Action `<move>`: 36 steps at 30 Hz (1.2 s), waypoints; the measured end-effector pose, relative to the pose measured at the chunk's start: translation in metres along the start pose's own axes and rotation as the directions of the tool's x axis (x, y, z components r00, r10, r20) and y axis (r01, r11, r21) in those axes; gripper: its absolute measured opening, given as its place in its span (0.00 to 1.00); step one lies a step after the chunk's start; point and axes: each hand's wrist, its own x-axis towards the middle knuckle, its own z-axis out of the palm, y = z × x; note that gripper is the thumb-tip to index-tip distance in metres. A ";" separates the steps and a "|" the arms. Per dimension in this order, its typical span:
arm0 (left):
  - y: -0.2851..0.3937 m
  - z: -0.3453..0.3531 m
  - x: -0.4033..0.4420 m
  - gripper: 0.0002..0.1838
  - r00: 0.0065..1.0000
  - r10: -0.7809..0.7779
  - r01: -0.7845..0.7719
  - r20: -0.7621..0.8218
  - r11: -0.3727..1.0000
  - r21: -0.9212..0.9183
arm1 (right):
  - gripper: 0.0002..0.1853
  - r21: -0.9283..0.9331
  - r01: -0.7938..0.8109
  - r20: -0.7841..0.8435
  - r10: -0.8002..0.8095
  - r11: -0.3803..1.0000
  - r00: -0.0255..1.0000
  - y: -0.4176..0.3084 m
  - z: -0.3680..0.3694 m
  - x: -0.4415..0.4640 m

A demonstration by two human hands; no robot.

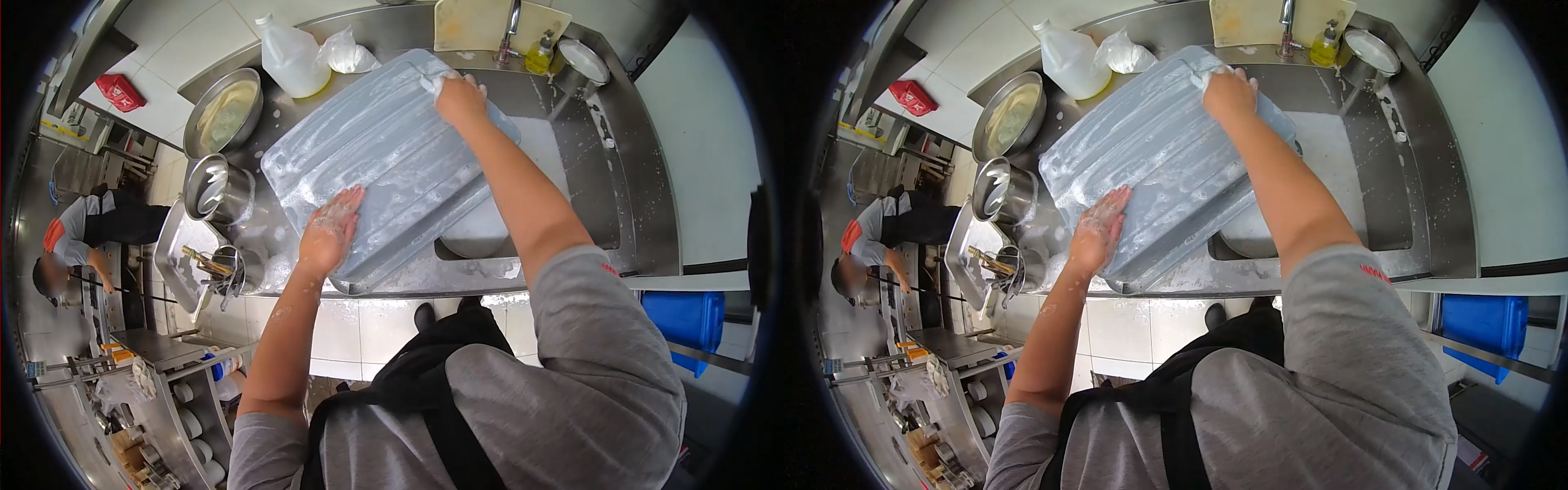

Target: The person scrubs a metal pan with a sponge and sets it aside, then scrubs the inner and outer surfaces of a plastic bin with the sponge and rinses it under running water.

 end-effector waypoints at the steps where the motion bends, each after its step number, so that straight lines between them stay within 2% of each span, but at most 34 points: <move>1: 0.000 0.001 -0.002 0.25 1.000 -0.001 0.001 0.004 1.000 -0.002 | 0.17 -0.039 -0.031 0.005 0.032 0.999 0.999 -0.009 -0.002 -0.005; 2: -0.001 0.002 -0.001 0.26 0.987 -0.156 0.156 -0.039 0.988 0.012 | 0.18 -0.080 -0.062 0.004 0.063 0.995 0.998 -0.021 -0.005 -0.011; 3: -0.002 0.002 0.001 0.27 0.948 -0.306 0.309 -0.088 0.951 0.018 | 0.20 0.007 -0.023 0.197 0.021 1.000 0.980 -0.053 0.008 -0.025; 4: -0.005 0.005 0.002 0.27 0.947 -0.306 0.309 -0.093 0.951 0.016 | 0.23 0.053 0.093 0.150 -0.100 0.994 0.984 -0.093 0.003 -0.054; 5: -0.009 0.011 0.001 0.27 0.916 -0.371 0.380 -0.154 0.924 0.037 | 0.23 0.130 0.125 0.268 -0.156 0.984 0.951 -0.132 0.003 -0.073; 6: -0.011 0.016 0.000 0.27 0.877 -0.431 0.451 -0.214 0.891 0.054 | 0.21 0.194 0.239 0.186 -0.275 0.951 0.943 -0.153 0.015 -0.087; 7: -0.013 0.018 0.000 0.27 0.876 -0.434 0.454 -0.210 0.889 0.055 | 0.20 0.252 0.348 0.098 -0.381 0.903 0.919 -0.162 0.026 -0.097; 8: -0.016 0.018 0.000 0.28 0.877 -0.435 0.463 -0.203 0.878 0.121 | 0.20 0.255 0.341 0.102 -0.376 0.905 0.921 -0.150 0.021 -0.096; 10: -0.016 0.019 0.000 0.29 0.880 -0.433 0.467 -0.198 0.866 0.180 | 0.18 0.135 0.235 0.147 -0.254 0.962 0.956 -0.090 0.000 -0.077; 12: -0.014 0.018 0.001 0.28 0.858 -0.479 0.510 -0.187 0.838 0.192 | 0.18 0.028 -0.031 0.153 0.026 0.999 0.988 -0.028 -0.034 -0.047; 13: -0.014 0.018 0.000 0.28 0.854 -0.485 0.516 -0.187 0.835 0.190 | 0.18 0.027 -0.026 0.157 0.021 0.999 0.987 -0.024 -0.034 -0.043; 15: -0.014 0.017 0.000 0.28 0.859 -0.477 0.508 -0.187 0.840 0.192 | 0.18 -0.075 -0.041 0.063 0.046 0.996 0.997 -0.018 -0.030 -0.047; 17: -0.017 0.020 0.002 0.29 0.848 -0.490 0.524 -0.201 0.830 0.189 | 0.19 0.065 0.100 0.194 -0.111 0.993 0.975 -0.084 -0.020 -0.085; 18: -0.019 0.024 0.000 0.29 0.833 -0.509 0.547 -0.215 0.817 0.183 | 0.19 -0.032 0.237 0.152 -0.229 0.971 0.961 -0.119 -0.004 -0.103; 19: -0.027 0.028 -0.004 0.29 0.831 -0.513 0.550 -0.215 0.815 0.181 | 0.20 0.103 0.309 0.186 -0.324 0.945 0.928 -0.150 -0.003 -0.122; 20: -0.039 0.034 -0.008 0.28 0.868 -0.451 0.495 -0.208 0.824 0.277 | 0.20 0.239 0.368 0.203 -0.417 0.899 0.886 -0.164 -0.005 -0.134; 21: -0.045 0.037 -0.010 0.28 0.902 -0.386 0.431 -0.191 0.822 0.372 | 0.20 0.241 0.364 0.204 -0.414 0.900 0.887 -0.154 -0.007 -0.133; 22: -0.040 0.035 -0.010 0.28 0.904 -0.385 0.427 -0.184 0.823 0.374 | 0.19 0.191 0.307 0.239 -0.348 0.932 0.907 -0.132 -0.009 -0.130; 23: -0.032 0.030 -0.008 0.27 0.875 -0.429 0.476 -0.224 0.844 0.247 | 0.18 0.137 0.252 0.268 -0.281 0.958 0.921 -0.105 -0.013 -0.123; 24: -0.028 0.027 -0.005 0.27 0.839 -0.477 0.517 -0.262 0.849 0.110 | 0.16 0.112 0.190 0.209 -0.210 0.975 0.955 -0.070 -0.027 -0.107; 25: -0.034 0.030 -0.004 0.27 0.837 -0.480 0.519 -0.264 0.848 0.106 | 0.15 -0.002 0.106 0.112 -0.105 0.994 0.988 -0.032 -0.028 -0.091; 27: -0.052 0.039 -0.007 0.25 0.902 -0.318 0.393 -0.293 0.884 0.251 | 0.15 -0.075 0.062 0.157 -0.050 0.995 0.986 -0.005 -0.059 -0.076; 29: -0.048 0.039 -0.008 0.25 0.886 -0.344 0.417 -0.312 0.884 0.210 | 0.17 -0.149 0.037 0.270 0.005 0.988 0.963 -0.009 -0.070 -0.080; 31: -0.040 0.032 -0.006 0.25 0.859 -0.377 0.449 -0.346 0.880 0.155 | 0.16 -0.049 0.125 0.237 -0.110 0.991 0.965 -0.068 -0.050 -0.114; 32: -0.033 0.021 -0.004 0.26 0.897 -0.360 0.423 -0.257 0.866 0.266 | 0.16 -0.067 0.195 0.227 -0.176 0.978 0.958 -0.101 -0.032 -0.133; 33: -0.028 0.015 -0.004 0.26 0.923 -0.349 0.384 -0.160 0.845 0.372 | 0.17 0.041 0.304 0.222 -0.306 0.952 0.926 -0.132 -0.023 -0.149; 34: -0.032 0.019 -0.006 0.26 0.917 -0.361 0.400 -0.172 0.842 0.363 | 0.17 0.150 0.405 0.207 -0.429 0.902 0.879 -0.148 -0.023 -0.157; 35: -0.039 0.022 -0.007 0.27 0.917 -0.344 0.391 -0.202 0.875 0.286 | 0.17 0.148 0.417 0.208 -0.440 0.897 0.874 -0.141 -0.025 -0.154; 36: -0.045 0.025 -0.009 0.27 0.919 -0.323 0.371 -0.227 0.904 0.212 | 0.18 0.123 0.364 0.213 -0.383 0.923 0.899 -0.125 -0.028 -0.146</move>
